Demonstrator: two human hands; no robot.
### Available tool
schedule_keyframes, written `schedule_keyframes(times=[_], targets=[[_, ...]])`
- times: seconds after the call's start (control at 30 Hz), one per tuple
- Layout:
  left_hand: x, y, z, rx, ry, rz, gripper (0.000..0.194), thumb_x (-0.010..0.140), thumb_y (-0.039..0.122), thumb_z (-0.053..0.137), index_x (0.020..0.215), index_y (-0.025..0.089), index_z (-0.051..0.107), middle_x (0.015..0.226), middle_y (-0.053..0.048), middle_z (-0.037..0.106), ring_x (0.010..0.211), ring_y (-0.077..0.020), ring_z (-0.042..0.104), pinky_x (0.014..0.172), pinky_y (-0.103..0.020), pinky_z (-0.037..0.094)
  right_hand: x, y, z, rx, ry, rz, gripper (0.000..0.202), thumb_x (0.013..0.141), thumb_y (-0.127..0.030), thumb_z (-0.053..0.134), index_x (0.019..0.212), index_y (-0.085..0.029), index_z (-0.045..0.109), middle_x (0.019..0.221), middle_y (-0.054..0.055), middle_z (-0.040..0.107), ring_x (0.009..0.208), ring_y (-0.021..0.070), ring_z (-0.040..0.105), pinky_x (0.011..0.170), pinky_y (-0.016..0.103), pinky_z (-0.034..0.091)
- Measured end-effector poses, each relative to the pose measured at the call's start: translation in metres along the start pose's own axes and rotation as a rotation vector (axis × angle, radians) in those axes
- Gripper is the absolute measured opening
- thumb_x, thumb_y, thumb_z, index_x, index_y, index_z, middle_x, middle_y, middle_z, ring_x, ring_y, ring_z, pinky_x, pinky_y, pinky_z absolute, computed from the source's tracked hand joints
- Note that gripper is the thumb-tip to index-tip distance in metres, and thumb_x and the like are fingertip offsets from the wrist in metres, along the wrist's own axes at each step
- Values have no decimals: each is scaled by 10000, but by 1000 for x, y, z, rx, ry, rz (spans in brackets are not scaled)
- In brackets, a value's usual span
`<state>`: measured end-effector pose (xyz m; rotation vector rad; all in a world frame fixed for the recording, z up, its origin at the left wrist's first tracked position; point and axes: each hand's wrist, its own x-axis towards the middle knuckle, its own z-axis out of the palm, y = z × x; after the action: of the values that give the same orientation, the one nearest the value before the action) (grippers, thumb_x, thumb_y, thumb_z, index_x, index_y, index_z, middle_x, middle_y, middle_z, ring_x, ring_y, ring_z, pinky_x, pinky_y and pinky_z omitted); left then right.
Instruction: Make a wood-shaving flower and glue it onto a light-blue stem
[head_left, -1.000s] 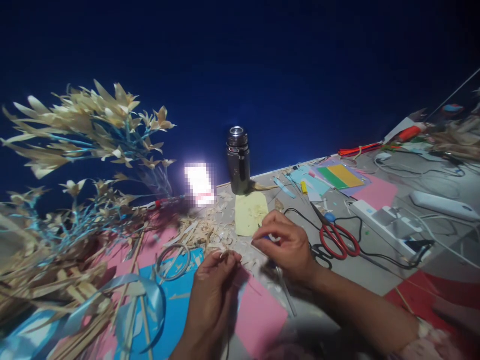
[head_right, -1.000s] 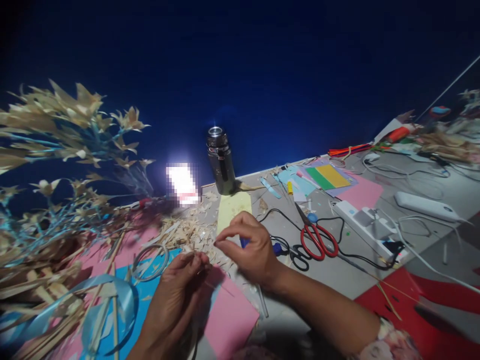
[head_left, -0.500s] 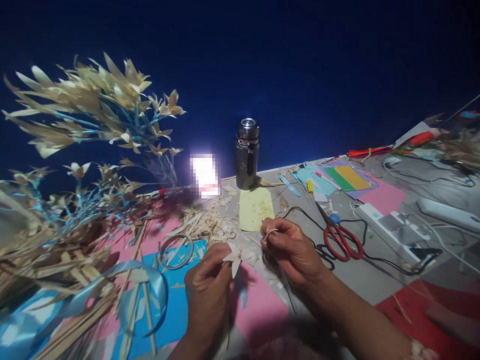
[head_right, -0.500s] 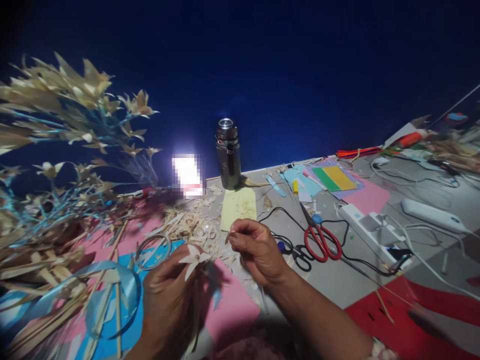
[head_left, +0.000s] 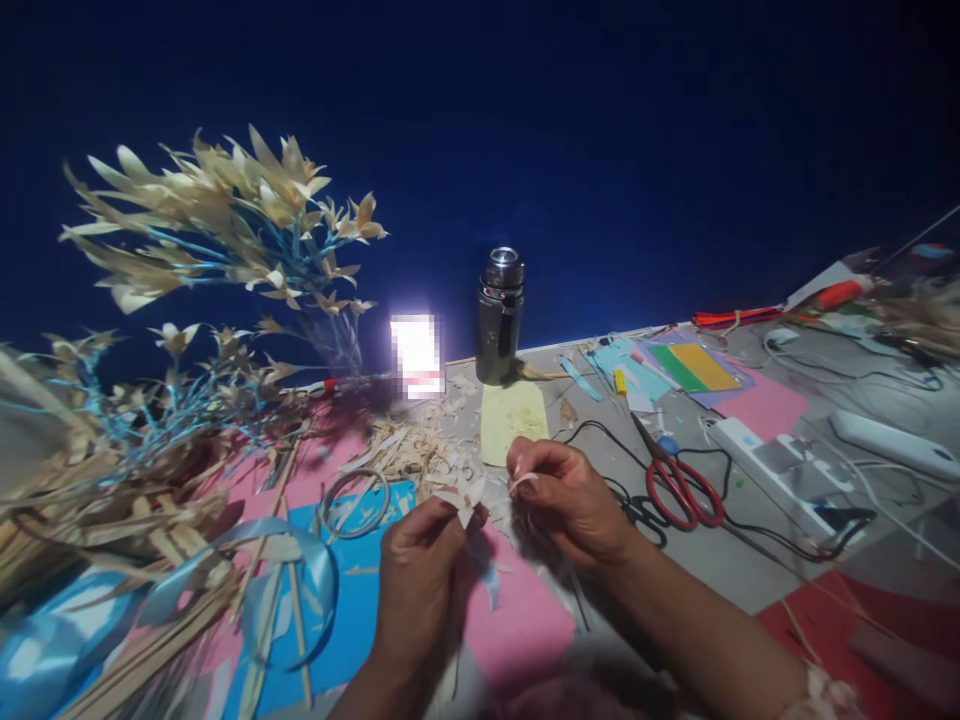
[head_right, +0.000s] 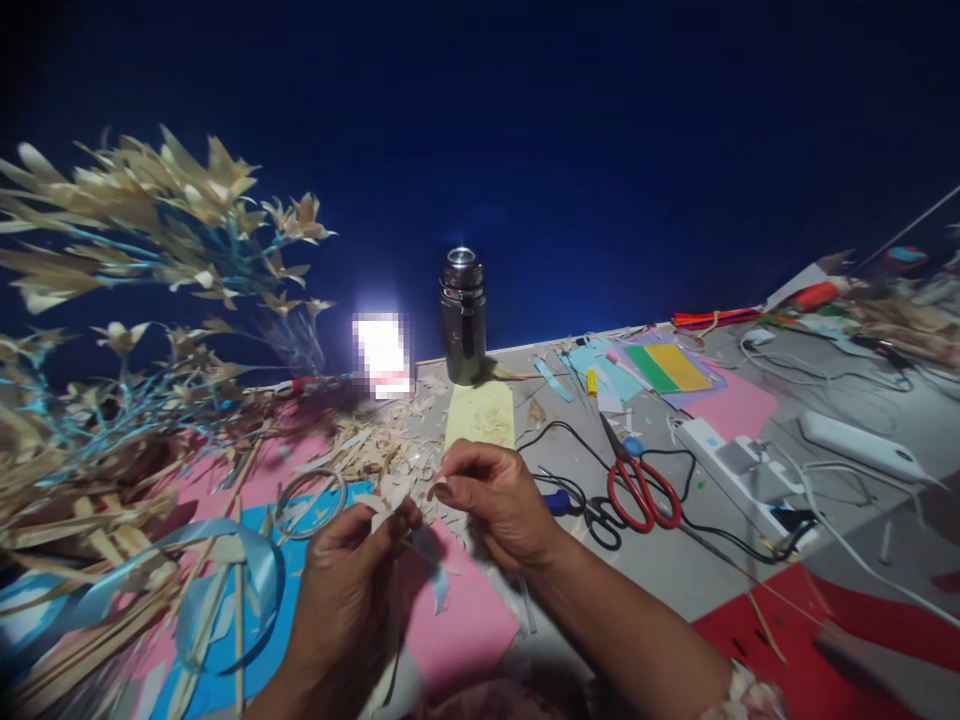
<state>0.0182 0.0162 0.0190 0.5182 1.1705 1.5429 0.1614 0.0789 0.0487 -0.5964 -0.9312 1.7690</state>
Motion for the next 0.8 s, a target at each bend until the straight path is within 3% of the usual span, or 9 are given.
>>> schedule_keyframes(times=[0.13,0.3,0.47,0.8], targets=[[1,0,3,-71,-13,-97,247,574,272,938,625,153,728,686,-33,736,665,-145,662,654,-231,539,-3,7,6,-3,-24,-8,168,645,-274,918,687,-207,770,697,-17,626,652,116,564,625,228,468],[0,1,9,-161,-62,-160,248,554,271,944,676,147,767,630,-24,715,597,-122,642,634,-219,541,-2,17,10,44,2,74,203,655,-280,920,702,-195,743,615,-26,647,535,117,581,529,234,496],[1,1,8,-84,-43,-106,214,578,251,920,677,146,762,621,-31,724,584,-133,660,626,-224,549,-1,27,8,56,10,108,221,676,-285,916,724,-178,729,593,-24,651,507,107,583,506,216,511],[-2,-5,0,104,-11,56,155,721,268,843,806,162,769,698,-38,762,627,-171,701,628,-252,567,-4,38,3,-107,29,-102,57,770,-221,842,773,-224,785,743,-19,628,547,116,610,471,227,529]])
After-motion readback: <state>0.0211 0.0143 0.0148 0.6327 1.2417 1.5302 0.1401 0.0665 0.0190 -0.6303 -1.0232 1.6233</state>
